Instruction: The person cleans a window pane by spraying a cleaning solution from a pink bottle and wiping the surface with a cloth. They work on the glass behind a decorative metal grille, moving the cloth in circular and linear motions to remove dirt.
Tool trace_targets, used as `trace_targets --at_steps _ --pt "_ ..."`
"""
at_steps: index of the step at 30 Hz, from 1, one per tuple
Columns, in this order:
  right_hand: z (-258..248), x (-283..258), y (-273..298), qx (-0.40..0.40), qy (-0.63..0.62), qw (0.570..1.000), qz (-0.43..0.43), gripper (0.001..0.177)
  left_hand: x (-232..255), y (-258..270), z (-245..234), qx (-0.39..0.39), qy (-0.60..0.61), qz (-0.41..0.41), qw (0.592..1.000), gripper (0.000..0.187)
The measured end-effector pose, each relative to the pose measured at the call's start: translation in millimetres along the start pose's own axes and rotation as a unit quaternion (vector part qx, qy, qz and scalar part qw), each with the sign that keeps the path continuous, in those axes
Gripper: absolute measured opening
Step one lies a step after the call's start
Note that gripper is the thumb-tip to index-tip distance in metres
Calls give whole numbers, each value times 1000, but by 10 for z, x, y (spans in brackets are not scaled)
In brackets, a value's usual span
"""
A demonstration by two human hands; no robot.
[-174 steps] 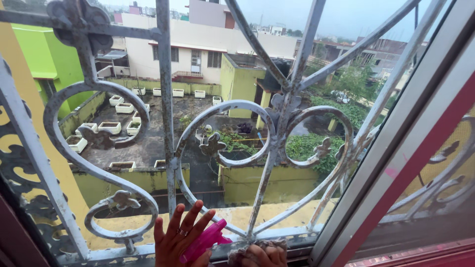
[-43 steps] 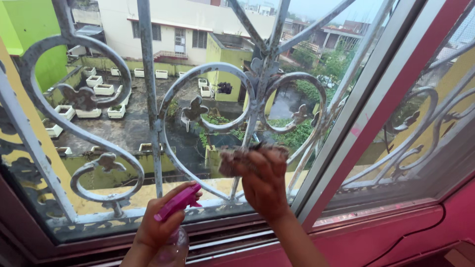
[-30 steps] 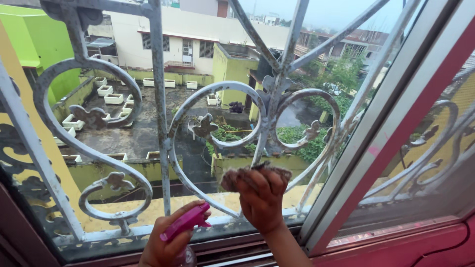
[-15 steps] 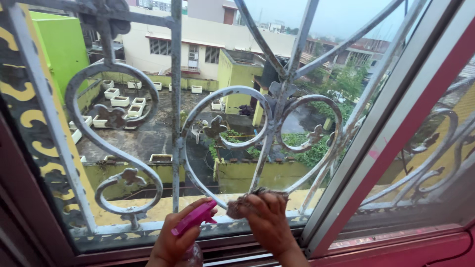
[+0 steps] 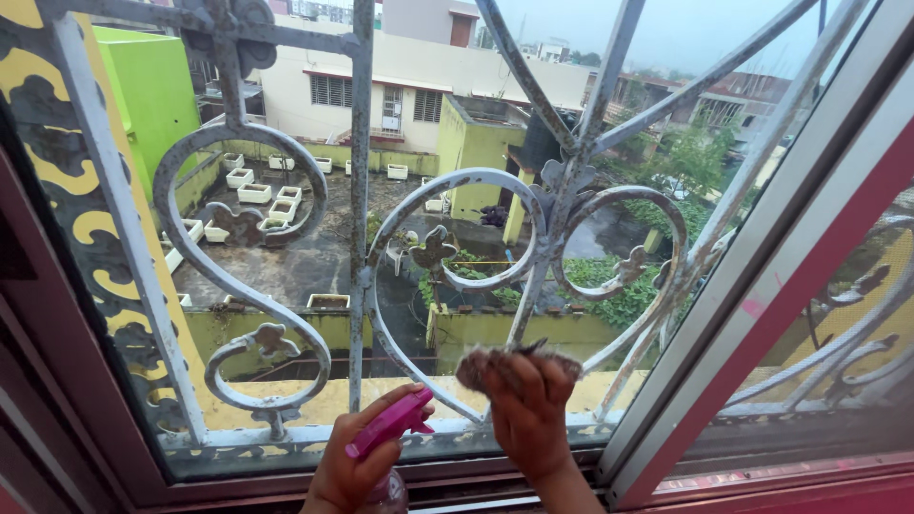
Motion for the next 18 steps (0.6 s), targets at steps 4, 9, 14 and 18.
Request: trace_targets --at_steps 4,9,14,18 --pt "23 -56 372 -54 -21 998 7 35 -30 3 -1 -2 8 -6 1000 70" --pt "-15 -40 394 -86 -31 996 -6 34 -64 -16 -9 -5 21 -15 1000 72" --pt "-58 35 -12 -37 11 997 -70 34 -59 -13 2 -9 39 -20 999 72" --pt "-83 57 -289 -5 1 999 -35 29 -44 -18 -10 -8 25 -26 999 73"
Point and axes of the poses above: each hand's wrist, its own y-axis away from the middle knuckle, its own z-axis out of the palm, x = y × z, the point moved 4 cm from there along -y, towards the middle knuckle, and after that the axes turned 6 degrees about x, right-handed, at the moved point
